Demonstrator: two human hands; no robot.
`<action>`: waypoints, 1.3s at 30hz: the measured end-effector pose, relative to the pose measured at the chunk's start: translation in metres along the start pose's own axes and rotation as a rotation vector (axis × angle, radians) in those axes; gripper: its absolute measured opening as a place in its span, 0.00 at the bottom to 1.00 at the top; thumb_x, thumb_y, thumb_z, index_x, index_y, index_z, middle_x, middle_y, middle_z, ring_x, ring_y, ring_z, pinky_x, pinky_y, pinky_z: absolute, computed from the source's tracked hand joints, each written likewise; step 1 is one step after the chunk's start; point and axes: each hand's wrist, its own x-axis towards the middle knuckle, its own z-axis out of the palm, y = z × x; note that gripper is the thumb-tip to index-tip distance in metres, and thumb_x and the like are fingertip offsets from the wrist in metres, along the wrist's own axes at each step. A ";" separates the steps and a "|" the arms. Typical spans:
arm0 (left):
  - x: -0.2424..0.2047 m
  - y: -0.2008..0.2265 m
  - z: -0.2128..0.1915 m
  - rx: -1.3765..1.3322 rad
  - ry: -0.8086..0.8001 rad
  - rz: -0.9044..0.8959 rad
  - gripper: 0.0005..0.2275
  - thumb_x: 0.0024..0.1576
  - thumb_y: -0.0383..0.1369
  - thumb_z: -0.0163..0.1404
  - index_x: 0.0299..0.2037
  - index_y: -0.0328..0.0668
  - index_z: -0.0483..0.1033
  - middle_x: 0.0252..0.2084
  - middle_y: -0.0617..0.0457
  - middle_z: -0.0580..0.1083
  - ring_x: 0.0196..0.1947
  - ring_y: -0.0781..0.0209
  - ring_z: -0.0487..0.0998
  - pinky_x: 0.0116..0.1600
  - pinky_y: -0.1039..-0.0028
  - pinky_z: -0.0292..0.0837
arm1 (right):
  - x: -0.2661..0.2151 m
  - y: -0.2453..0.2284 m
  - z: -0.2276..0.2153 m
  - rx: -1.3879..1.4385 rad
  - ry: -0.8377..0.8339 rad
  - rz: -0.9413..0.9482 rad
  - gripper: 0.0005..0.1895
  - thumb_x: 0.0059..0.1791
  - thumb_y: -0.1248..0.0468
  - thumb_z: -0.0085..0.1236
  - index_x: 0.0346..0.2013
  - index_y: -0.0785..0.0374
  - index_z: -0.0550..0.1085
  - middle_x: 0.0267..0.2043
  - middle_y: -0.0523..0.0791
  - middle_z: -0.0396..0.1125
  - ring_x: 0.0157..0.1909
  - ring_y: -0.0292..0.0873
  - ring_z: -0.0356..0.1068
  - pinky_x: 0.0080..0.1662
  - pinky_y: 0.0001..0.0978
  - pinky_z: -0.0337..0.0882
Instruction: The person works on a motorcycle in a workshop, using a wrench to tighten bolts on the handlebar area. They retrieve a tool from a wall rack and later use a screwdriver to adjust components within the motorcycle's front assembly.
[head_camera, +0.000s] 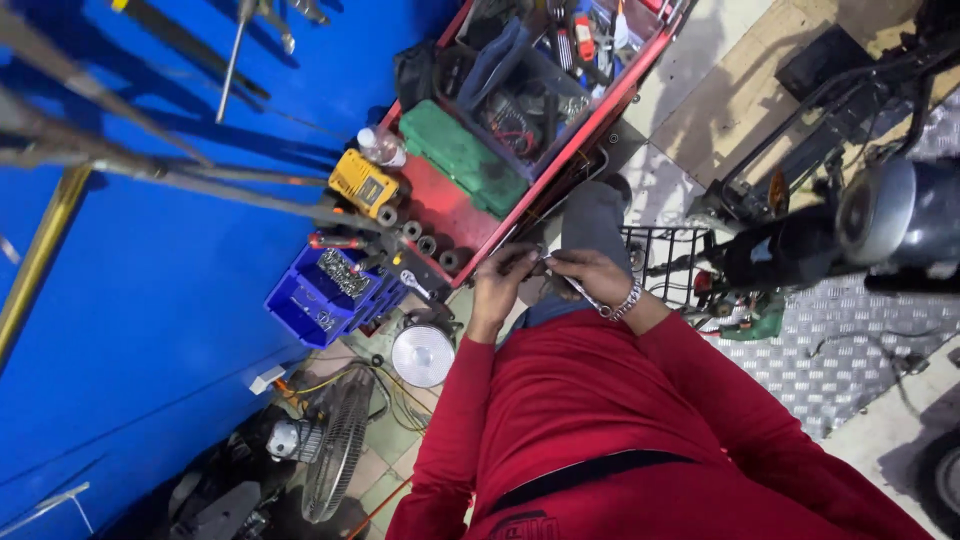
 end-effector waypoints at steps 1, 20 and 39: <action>0.014 0.004 0.002 -0.005 0.010 -0.014 0.10 0.56 0.36 0.62 0.46 0.46 0.84 0.30 0.46 0.80 0.31 0.63 0.79 0.40 0.75 0.76 | 0.013 -0.017 -0.007 -0.001 -0.004 0.018 0.13 0.54 0.63 0.57 0.45 0.72 0.75 0.21 0.53 0.66 0.17 0.43 0.68 0.20 0.27 0.63; 0.278 0.103 0.156 0.618 0.028 -0.272 0.14 0.57 0.45 0.51 0.49 0.51 0.77 0.42 0.52 0.81 0.41 0.45 0.81 0.46 0.54 0.72 | 0.245 -0.390 -0.225 -1.299 0.123 0.073 0.23 0.58 0.47 0.55 0.34 0.63 0.81 0.30 0.50 0.74 0.35 0.49 0.73 0.37 0.43 0.69; 0.436 0.006 0.233 0.738 0.756 -0.362 0.38 0.40 0.45 0.66 0.57 0.30 0.62 0.47 0.33 0.73 0.50 0.31 0.77 0.57 0.50 0.74 | 0.317 -0.421 -0.256 -1.587 -0.460 0.119 0.25 0.56 0.46 0.51 0.23 0.57 0.81 0.32 0.49 0.76 0.48 0.57 0.75 0.52 0.50 0.72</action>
